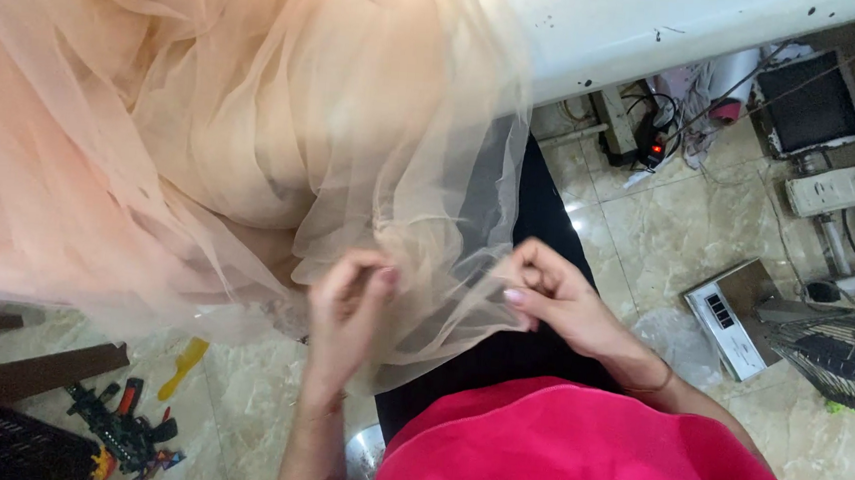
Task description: Sewing layers of tulle fabric together using an industrial sewing machine.
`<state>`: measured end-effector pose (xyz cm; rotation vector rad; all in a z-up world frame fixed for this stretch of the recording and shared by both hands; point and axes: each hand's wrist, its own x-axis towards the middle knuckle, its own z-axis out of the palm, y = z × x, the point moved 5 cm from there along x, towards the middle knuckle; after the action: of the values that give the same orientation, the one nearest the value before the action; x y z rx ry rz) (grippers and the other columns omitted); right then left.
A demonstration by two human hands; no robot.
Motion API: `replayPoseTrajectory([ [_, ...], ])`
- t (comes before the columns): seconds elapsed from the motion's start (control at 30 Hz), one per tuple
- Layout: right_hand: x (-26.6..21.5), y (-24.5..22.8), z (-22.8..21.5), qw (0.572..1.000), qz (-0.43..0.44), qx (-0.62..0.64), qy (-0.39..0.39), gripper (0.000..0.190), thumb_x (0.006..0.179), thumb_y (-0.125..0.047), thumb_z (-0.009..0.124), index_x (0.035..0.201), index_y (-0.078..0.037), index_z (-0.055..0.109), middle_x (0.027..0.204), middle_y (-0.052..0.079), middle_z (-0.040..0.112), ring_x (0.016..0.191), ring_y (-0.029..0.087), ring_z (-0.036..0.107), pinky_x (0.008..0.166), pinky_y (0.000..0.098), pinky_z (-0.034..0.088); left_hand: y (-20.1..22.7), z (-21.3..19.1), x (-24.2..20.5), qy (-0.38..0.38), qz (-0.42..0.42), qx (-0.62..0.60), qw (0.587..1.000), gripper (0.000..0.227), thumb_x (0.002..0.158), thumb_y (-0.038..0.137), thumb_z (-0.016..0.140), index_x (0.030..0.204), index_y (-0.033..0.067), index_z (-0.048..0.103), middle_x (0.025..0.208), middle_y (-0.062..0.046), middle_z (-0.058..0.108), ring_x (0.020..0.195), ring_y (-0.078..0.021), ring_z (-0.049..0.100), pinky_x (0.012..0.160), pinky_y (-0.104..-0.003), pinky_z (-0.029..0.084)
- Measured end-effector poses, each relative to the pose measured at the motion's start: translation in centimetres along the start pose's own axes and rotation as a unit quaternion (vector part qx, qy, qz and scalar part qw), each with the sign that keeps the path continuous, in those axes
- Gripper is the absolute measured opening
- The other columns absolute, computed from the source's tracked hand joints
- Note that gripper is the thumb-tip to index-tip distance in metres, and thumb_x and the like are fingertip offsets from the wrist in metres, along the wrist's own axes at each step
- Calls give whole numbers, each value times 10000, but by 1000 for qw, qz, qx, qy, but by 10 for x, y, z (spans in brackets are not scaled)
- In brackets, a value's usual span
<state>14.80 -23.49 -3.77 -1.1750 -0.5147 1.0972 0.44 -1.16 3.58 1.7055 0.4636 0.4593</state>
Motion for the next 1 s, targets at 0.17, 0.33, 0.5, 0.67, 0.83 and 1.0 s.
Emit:
replayPoseTrajectory([
  [0.17,35,-75,48,992,-116,-50,24,396,1001,-64,675,1312,-102,433,733,-62,537,655,22,543,617,180,421,60,37,23,-56,236,121,962,65,986,59,672,1036,20,657,1017,-112,709,950,-253,704,851,-356,546],
  [0.33,79,-53,20,985,-81,-148,-36,108,1036,-101,648,1072,-5,681,862,-58,670,746,16,585,670,192,479,32,26,29,52,282,257,923,242,948,98,731,1167,59,634,1129,-119,671,1101,-311,638,963,-443,490],
  [0.5,88,-49,-8,990,-74,-106,59,124,1046,-166,630,1018,-49,660,688,-85,551,595,-7,469,528,179,348,-65,20,-3,244,329,386,826,484,881,252,899,1183,111,549,1106,-121,528,1082,-307,530,955,-461,427],
  [0.67,89,-52,8,994,-80,-60,52,179,1052,-150,661,1184,-30,655,699,-103,489,600,-11,380,541,176,284,-100,11,-14,281,142,326,891,542,820,251,914,1133,83,505,1099,-99,556,1056,-316,544,975,-464,404],
  [0.83,92,-86,70,942,-85,-318,-65,676,959,-143,701,1588,-162,452,644,-37,496,627,67,411,607,266,437,-93,10,6,255,53,202,944,352,877,101,733,1179,-5,586,1152,-189,595,1062,-367,606,894,-455,483],
  [1.0,113,-92,104,891,-61,-441,-92,730,906,-211,756,1564,-256,445,594,75,465,514,133,390,527,312,415,-103,2,13,213,59,154,963,172,983,44,602,1144,-14,602,1021,-180,672,936,-334,676,798,-427,521],
])
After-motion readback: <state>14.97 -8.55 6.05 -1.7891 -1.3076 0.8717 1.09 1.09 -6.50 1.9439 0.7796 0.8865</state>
